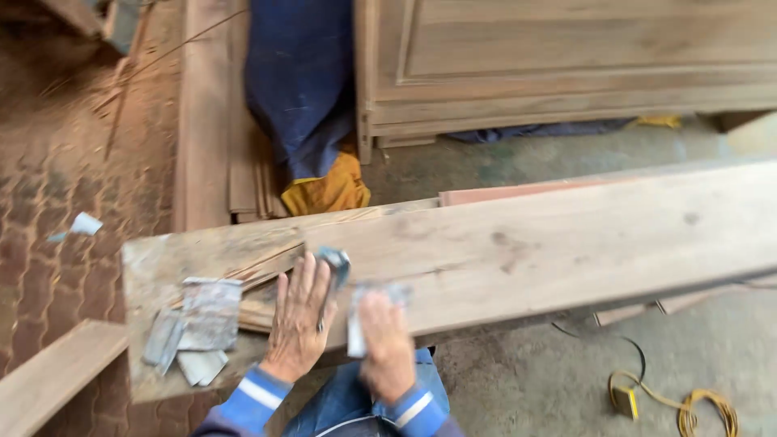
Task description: The recorder is sanding a long wooden plank using manual sandpaper and an electric orbital sander.
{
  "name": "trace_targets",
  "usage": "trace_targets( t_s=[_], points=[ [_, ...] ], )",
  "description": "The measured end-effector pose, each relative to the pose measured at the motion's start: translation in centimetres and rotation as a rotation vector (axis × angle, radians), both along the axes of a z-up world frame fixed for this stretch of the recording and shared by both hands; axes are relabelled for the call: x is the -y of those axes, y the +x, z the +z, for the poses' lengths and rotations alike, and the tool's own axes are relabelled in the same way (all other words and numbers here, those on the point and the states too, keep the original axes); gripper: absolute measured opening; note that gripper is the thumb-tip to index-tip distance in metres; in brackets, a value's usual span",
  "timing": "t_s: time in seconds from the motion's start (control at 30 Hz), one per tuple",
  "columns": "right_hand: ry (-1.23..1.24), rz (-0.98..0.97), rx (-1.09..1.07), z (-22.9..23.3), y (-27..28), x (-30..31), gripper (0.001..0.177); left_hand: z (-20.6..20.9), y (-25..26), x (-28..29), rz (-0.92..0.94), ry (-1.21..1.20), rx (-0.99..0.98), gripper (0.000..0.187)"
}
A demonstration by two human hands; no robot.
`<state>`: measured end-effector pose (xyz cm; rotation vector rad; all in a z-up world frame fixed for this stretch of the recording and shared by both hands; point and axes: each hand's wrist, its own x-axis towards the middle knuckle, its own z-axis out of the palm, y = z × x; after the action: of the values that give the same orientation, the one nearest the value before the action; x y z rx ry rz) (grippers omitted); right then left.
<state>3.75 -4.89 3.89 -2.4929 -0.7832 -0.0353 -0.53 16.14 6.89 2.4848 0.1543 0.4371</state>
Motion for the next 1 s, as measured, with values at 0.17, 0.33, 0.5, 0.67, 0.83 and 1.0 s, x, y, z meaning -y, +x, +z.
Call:
trace_targets(
  t_s=[0.17,0.33,0.5,0.67,0.83,1.0],
  points=[
    [0.152,-0.197,0.042,-0.4,1.2,9.0,0.074,-1.7,1.4,4.1,-0.46,0.31,-0.2,0.075],
    [-0.034,-0.59,0.202,-3.1,11.1,25.6,0.035,-1.8,9.6,13.2,-0.686,0.285,-0.18,0.078],
    [-0.063,-0.838,0.124,-3.4,14.3,27.3,0.043,-2.6,13.3,15.6,-0.749,0.295,-0.231,0.079],
    [0.119,-0.402,0.052,0.1,7.1,9.8,0.082,-1.9,12.1,6.6,-0.515,0.337,-0.153,0.063],
    [0.186,-0.114,-0.044,0.7,4.4,5.0,0.077,-2.2,9.1,0.8,-0.472,0.322,-0.195,0.06],
    [-0.19,-0.37,0.134,-2.5,11.5,21.1,0.065,-1.4,9.2,-0.8,-0.492,0.144,-0.249,0.055]
  ],
)
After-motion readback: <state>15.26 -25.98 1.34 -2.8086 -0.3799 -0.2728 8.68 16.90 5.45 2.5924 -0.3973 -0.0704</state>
